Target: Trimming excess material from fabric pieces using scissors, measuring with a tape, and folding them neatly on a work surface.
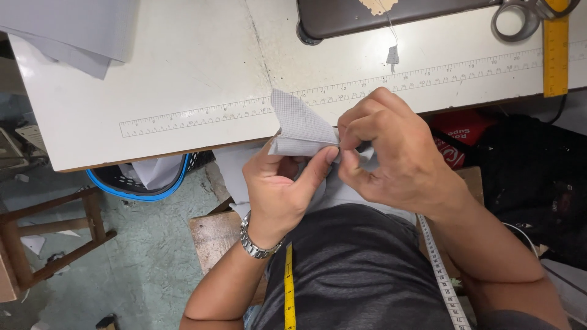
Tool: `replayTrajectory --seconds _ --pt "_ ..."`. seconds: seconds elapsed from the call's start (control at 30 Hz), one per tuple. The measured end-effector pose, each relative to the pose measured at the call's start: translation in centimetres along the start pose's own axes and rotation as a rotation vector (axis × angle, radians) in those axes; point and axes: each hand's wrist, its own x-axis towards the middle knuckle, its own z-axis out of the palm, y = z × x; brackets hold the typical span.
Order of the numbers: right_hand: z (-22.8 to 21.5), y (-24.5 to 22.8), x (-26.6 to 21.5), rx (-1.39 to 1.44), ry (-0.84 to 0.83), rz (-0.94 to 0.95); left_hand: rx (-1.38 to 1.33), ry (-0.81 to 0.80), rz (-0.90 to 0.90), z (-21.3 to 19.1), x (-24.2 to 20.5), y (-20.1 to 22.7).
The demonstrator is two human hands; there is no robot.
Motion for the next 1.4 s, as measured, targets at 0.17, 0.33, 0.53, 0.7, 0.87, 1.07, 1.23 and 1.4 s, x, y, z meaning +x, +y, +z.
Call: replayTrajectory --seconds 0.17,0.33,0.53,0.7,0.87,1.07,1.23,1.4 --pt "1.0 0.9 -1.4 0.198 0.100 0.049 -0.031 0.027 -0.016 0.4 -0.4 -0.6" --pt "-1.1 3.0 -4.0 0.520 0.213 0.132 -0.108 0.088 -0.066 -0.9 0.1 -0.9" --pt "-1.7 0.7 -1.4 0.024 0.042 0.055 -0.065 0.028 -0.089 -0.5 0.1 -0.8" --pt "-0.9 0.1 -0.1 -0.055 0.003 -0.014 -0.041 0.027 -0.023 -0.1 -0.3 0.2" --pt "1.8 4.3 -2.7 -0.224 0.102 -0.054 0.242 0.139 0.325 0.2 -1.8 -1.7" --pt "-2.4 -2.0 -1.8 0.025 0.112 0.100 0.061 0.104 -0.053 -2.1 -0.2 -0.1" --pt "-2.8 -1.0 -0.3 0.008 0.058 0.054 -0.291 0.089 -0.069 -0.5 -0.7 -1.0" --pt "-9.0 7.0 -2.9 -0.398 0.088 -0.009 -0.449 0.142 -0.043 -1.2 -0.5 -2.2"
